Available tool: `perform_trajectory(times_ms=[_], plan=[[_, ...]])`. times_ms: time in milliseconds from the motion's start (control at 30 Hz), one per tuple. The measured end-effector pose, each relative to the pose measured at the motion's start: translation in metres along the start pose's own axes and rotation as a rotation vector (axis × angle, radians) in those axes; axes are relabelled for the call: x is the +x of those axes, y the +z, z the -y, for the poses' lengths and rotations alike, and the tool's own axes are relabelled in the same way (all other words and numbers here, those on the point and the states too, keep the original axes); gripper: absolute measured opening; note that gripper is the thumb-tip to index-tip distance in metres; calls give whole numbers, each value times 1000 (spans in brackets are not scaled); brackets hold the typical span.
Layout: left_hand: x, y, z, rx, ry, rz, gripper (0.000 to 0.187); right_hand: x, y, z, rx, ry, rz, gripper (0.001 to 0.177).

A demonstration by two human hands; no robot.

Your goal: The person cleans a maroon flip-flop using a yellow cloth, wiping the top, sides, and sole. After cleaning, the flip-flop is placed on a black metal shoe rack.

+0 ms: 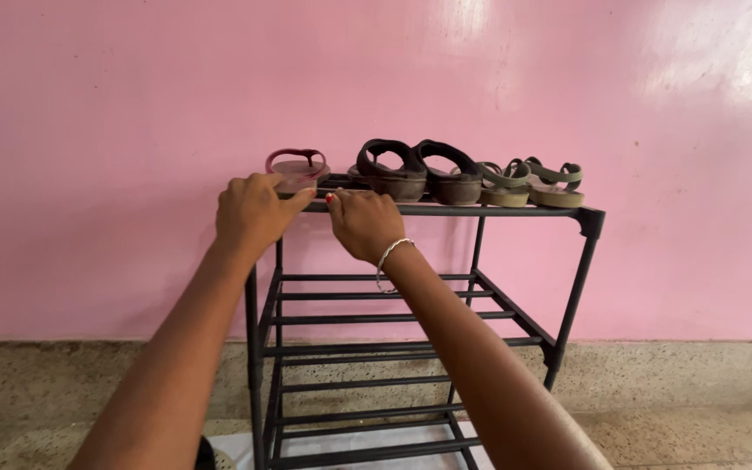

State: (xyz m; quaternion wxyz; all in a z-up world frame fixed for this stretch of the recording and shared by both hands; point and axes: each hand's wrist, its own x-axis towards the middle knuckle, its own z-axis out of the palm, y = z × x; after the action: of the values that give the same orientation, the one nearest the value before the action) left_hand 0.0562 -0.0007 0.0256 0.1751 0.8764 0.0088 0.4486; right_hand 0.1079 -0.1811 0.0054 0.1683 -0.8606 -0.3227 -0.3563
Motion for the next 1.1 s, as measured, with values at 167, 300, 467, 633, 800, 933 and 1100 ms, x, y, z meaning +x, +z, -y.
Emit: perform_trajectory(times_ms=[167, 300, 467, 633, 800, 933, 1100], plan=[[8, 4, 6, -112, -102, 56, 39, 0, -2, 5, 10, -12, -54, 39], [4, 4, -4, -104, -142, -58, 32, -4, -1, 7, 10, -6, -77, 37], [4, 1, -12, -45, -164, -112, 31, -4, -2, 8, -10, -9, -99, 39], [2, 3, -11, -31, -185, -130, 29, -6, -1, 10, 17, -9, -125, 39], [-2, 2, -7, -77, -182, -168, 45, -6, 0, 10, 0, 0, -121, 40], [-4, 2, -7, -70, -198, -153, 48, -8, 0, 12, 7, -5, -144, 41], [-3, 7, -8, -51, -187, -206, 41, -9, 0, 14, -2, 7, -147, 40]])
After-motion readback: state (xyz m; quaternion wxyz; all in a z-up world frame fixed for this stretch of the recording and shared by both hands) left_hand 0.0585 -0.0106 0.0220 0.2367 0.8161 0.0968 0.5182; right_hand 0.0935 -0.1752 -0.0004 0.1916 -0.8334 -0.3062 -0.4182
